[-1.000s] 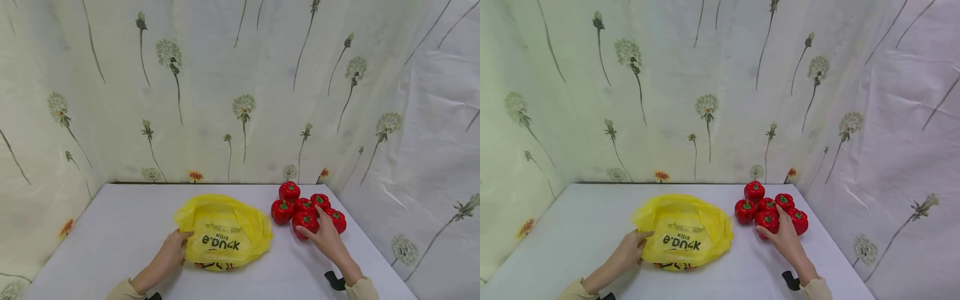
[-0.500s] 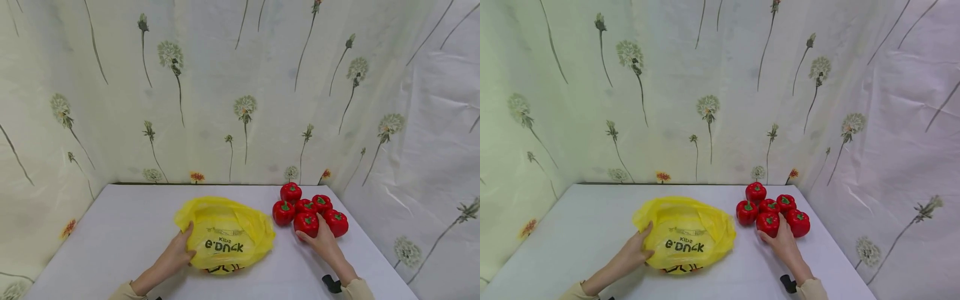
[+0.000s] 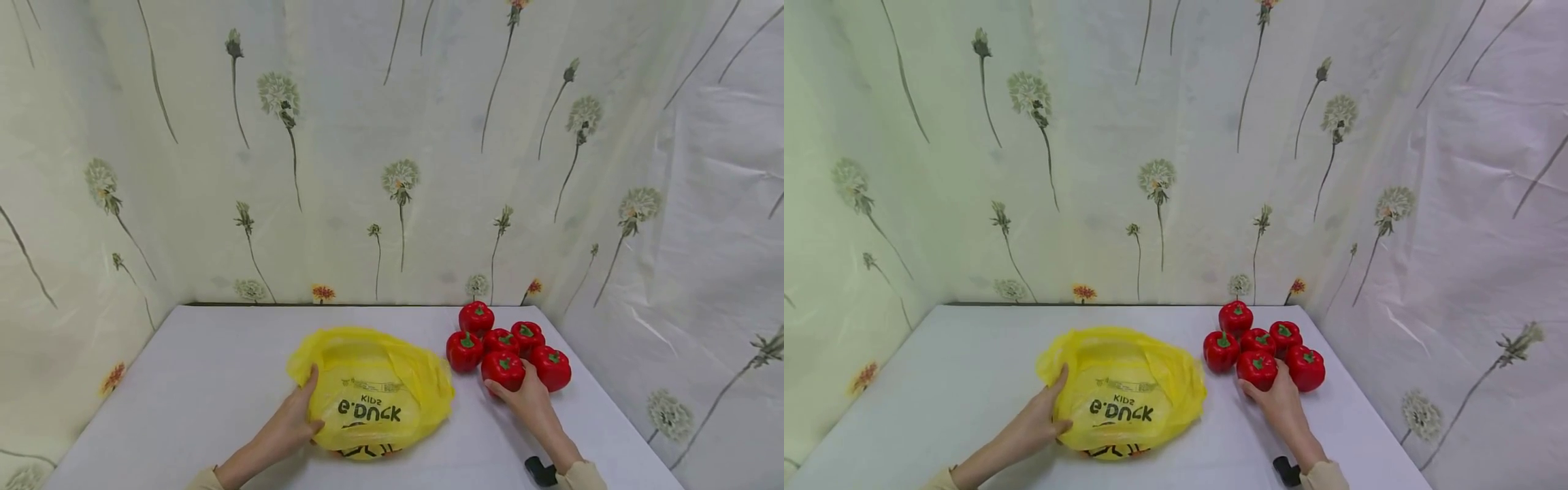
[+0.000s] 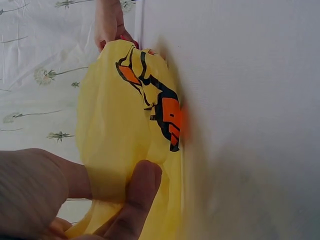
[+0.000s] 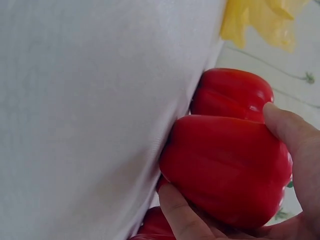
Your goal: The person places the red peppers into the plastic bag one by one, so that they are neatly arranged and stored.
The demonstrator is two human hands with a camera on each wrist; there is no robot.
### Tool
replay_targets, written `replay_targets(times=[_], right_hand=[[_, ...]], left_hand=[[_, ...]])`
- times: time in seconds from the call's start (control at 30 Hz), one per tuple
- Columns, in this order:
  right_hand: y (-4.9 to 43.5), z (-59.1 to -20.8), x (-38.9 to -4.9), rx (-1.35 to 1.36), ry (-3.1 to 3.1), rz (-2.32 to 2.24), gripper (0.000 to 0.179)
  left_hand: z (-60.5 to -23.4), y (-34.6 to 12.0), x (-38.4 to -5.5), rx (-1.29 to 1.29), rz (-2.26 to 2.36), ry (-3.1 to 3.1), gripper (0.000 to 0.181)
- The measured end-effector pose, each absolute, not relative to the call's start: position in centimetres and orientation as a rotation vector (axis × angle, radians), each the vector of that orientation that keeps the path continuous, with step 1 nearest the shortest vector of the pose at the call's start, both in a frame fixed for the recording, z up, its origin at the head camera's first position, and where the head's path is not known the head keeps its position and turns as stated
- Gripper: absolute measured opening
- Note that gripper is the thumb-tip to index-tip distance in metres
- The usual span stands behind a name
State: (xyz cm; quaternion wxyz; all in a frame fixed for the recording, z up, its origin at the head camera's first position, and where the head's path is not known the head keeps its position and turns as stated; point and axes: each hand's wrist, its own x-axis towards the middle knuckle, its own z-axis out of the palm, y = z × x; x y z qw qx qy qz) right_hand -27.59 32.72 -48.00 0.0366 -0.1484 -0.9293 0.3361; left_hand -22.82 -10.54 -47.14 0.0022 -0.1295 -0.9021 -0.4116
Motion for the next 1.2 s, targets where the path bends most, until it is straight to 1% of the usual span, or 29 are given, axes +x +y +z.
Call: replay_targets(times=[0.27, 0.37, 0.53, 0.7, 0.9, 1.2], right_hand=[[32.3, -48.0, -27.9, -0.406, -2.868, 1.076, 0.117], [31.9, -47.9, -27.8, -0.376, -2.873, 1.069, 0.115], [31.9, -47.5, -27.7, -0.352, -2.860, 1.057, 0.111], [32.5, -48.0, -27.5, -0.398, -2.859, 1.088, 0.110], [33.8, -48.3, -27.0, -0.408, -2.846, 1.146, 0.110], [34.1, -48.5, -27.5, -0.438, -2.839, 1.216, 0.118]], left_hand=[[-47.6, -11.7, -22.6, -0.350, -1.313, -2.866, 0.108], [-47.5, -12.2, -22.6, -0.347, -1.271, -2.871, 0.108], [-47.3, -12.3, -23.0, -0.347, -1.278, -2.867, 0.103], [-47.4, -12.0, -23.4, -0.342, -1.268, -2.862, 0.096], [-47.6, -11.4, -23.3, -0.401, -1.301, -2.855, 0.089], [-47.9, -12.6, -23.9, -0.531, -1.351, -2.870, 0.081]])
